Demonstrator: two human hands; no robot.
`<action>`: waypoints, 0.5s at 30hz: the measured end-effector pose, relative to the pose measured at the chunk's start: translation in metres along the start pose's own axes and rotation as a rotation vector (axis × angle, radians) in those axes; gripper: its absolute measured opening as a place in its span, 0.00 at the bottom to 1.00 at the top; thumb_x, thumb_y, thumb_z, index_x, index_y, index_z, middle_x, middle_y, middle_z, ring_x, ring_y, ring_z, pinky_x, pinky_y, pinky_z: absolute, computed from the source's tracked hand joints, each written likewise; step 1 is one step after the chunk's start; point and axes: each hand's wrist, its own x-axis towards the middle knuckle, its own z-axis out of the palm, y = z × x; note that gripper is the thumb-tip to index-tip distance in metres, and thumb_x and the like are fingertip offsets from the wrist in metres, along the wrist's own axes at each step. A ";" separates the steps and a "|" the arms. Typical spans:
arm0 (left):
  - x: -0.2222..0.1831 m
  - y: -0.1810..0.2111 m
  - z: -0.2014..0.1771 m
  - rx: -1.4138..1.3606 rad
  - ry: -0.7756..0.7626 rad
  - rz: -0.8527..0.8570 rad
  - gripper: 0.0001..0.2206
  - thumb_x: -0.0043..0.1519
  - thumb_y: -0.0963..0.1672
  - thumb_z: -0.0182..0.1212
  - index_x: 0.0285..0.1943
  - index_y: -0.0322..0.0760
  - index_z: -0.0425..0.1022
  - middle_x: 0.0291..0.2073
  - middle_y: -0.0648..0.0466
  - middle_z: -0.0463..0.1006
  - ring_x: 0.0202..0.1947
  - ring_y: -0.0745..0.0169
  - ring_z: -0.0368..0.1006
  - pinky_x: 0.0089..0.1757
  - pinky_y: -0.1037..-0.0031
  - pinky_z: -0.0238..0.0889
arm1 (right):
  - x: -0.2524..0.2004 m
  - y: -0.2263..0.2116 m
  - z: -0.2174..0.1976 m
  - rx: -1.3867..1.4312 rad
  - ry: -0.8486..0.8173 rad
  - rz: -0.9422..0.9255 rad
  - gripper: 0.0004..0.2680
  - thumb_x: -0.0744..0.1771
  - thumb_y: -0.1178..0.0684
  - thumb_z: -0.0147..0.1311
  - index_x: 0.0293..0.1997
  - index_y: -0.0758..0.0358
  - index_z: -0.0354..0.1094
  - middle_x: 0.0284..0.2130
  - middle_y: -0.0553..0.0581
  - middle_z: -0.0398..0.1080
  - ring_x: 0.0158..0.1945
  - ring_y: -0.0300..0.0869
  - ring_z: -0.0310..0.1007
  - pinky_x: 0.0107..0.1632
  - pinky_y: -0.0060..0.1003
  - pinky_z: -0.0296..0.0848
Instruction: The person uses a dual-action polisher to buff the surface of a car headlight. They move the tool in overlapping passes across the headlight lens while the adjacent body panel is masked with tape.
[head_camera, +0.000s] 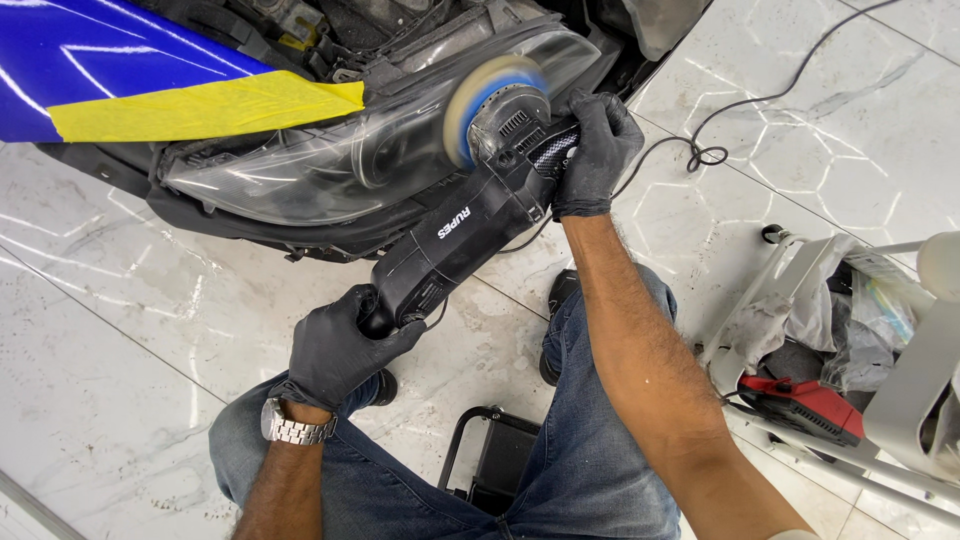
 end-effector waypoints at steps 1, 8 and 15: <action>-0.001 -0.001 -0.002 -0.001 -0.016 -0.014 0.29 0.48 0.67 0.73 0.40 0.51 0.80 0.29 0.55 0.88 0.35 0.42 0.85 0.37 0.52 0.74 | -0.002 0.001 0.000 -0.014 -0.014 -0.020 0.07 0.62 0.61 0.60 0.20 0.62 0.72 0.18 0.52 0.69 0.25 0.38 0.67 0.31 0.34 0.67; -0.009 -0.012 -0.007 -0.048 -0.003 -0.025 0.27 0.49 0.65 0.74 0.35 0.49 0.77 0.24 0.60 0.85 0.30 0.47 0.83 0.35 0.55 0.71 | -0.020 -0.013 0.017 0.001 -0.054 -0.004 0.09 0.61 0.61 0.61 0.19 0.56 0.66 0.18 0.45 0.63 0.25 0.34 0.58 0.31 0.34 0.60; -0.013 -0.022 -0.011 -0.050 -0.047 -0.051 0.28 0.49 0.66 0.74 0.38 0.48 0.79 0.26 0.57 0.86 0.33 0.43 0.84 0.37 0.54 0.72 | -0.026 -0.014 0.025 -0.066 -0.028 0.014 0.12 0.61 0.61 0.63 0.17 0.56 0.64 0.16 0.47 0.62 0.22 0.35 0.59 0.29 0.35 0.61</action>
